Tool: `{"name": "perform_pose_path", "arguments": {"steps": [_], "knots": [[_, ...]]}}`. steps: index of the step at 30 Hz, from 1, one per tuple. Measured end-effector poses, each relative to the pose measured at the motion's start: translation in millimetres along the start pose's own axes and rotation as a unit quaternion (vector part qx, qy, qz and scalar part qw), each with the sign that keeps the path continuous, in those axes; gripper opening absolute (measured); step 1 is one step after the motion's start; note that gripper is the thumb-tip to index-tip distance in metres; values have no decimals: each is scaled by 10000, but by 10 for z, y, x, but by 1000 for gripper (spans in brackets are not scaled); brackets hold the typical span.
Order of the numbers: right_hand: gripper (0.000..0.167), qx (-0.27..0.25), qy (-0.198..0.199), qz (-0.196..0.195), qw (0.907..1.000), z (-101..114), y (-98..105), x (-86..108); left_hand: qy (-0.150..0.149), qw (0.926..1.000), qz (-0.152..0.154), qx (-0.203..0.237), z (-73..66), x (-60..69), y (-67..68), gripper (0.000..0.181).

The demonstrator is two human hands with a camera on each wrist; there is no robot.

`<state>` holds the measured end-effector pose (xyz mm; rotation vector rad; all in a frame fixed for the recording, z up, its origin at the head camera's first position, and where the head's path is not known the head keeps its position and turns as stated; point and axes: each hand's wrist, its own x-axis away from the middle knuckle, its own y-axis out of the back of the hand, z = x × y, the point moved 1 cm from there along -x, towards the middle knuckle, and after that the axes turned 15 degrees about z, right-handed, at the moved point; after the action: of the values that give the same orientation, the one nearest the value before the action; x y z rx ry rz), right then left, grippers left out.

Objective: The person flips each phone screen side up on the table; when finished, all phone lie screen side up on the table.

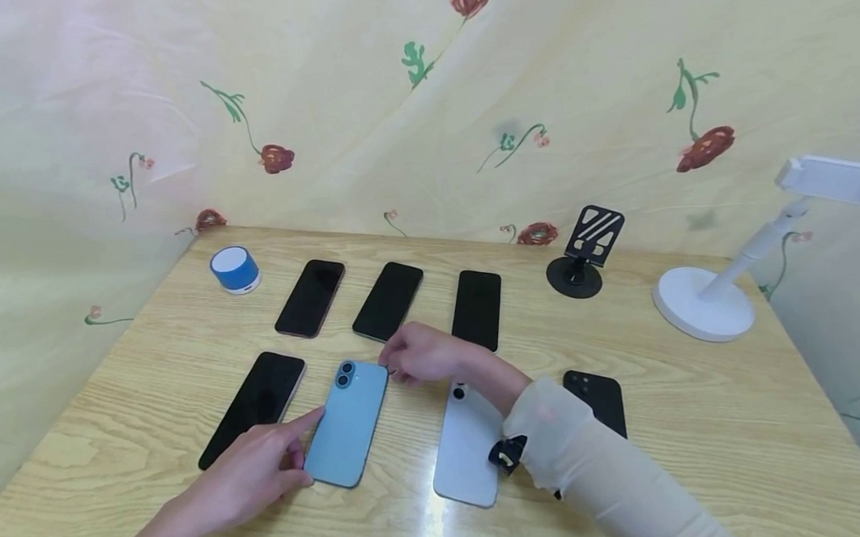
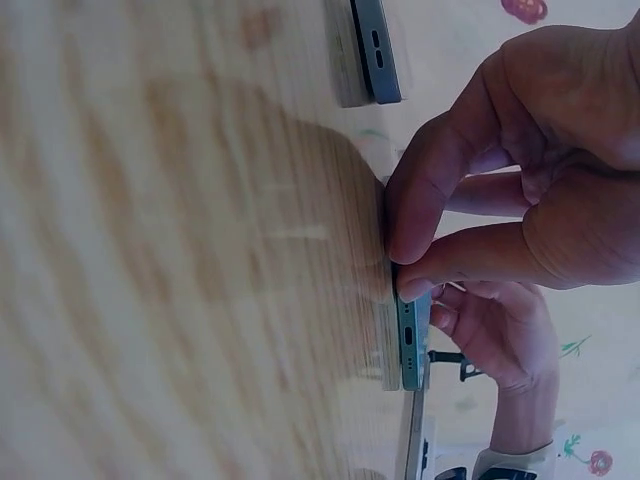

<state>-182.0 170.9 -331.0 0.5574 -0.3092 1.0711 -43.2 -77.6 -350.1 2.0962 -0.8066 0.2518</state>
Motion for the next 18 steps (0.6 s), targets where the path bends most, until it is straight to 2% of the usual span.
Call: {"name": "perform_pose_path", "arguments": {"steps": [8, 14, 18], "knots": [[36, -894, 483, 442, 9938, -79, 36, 5, -10, 10000, 41, 9, 3, 6, 0, 81], [51, -1197, 757, 520, 9886, -146, 85, 8, -24, 10000, 67, -9, 10, 4, 2, 80], [54, -1404, 884, 511, 9848, -174, 116, 13, -75, 10000, 56, 17, 14, 7, 5, 80]]}}
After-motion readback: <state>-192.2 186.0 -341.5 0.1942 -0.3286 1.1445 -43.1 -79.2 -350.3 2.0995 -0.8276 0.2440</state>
